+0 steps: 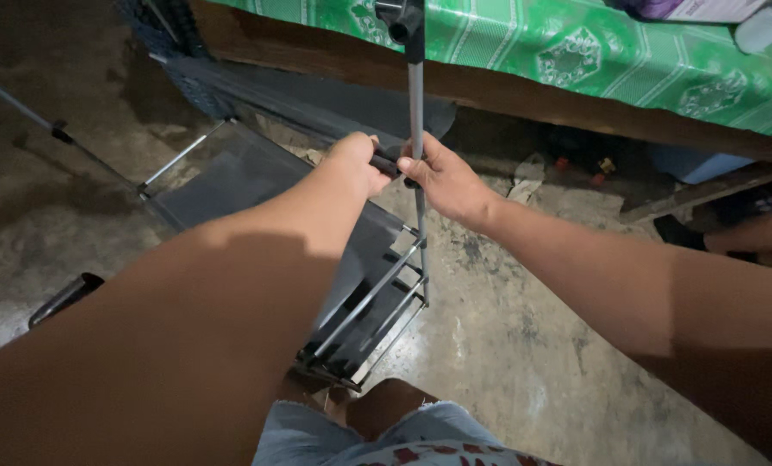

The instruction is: The person assembles a metal drying rack by inserting metal poles into a fabric base and connecting the frame components. The person secures the poles and adjusts the fabric to fit the frame.

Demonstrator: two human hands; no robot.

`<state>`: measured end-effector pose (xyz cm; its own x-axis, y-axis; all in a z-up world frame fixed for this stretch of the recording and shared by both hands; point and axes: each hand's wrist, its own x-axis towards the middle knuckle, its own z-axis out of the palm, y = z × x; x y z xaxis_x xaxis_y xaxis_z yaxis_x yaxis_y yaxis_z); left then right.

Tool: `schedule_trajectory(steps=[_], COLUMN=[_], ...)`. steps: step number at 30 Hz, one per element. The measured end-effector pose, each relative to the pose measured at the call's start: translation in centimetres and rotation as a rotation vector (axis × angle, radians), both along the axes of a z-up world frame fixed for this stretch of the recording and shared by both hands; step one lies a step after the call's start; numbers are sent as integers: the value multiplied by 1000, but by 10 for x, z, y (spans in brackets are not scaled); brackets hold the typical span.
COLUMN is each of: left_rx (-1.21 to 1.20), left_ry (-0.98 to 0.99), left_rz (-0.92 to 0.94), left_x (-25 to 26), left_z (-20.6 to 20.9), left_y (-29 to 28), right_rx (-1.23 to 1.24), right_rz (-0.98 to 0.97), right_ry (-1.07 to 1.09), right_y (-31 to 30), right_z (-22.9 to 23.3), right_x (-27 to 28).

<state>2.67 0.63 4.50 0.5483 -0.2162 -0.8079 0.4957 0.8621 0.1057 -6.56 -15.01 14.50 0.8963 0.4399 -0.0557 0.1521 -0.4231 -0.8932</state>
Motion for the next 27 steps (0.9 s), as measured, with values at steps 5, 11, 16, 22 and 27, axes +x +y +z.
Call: schedule_trajectory(steps=[5,11,16,22,27], left_rx=[58,107,123,125,136], left_ry=[13,34,40,38,40], left_rz=[107,233,267,269,271], left_x=[1,2,7,9,9], left_z=[19,35,42,42,39], left_y=[-4,-2,4,4,6], right_rx=[91,-95,-100,-140,-104], right_rz=[6,-148,-109,-155,-150], right_ry=[83,277,249,253,274], right_y=[10,30,46,53,53], right_z=[11,43,60,63,64], right_x=[4,-2,-1,-2,-4])
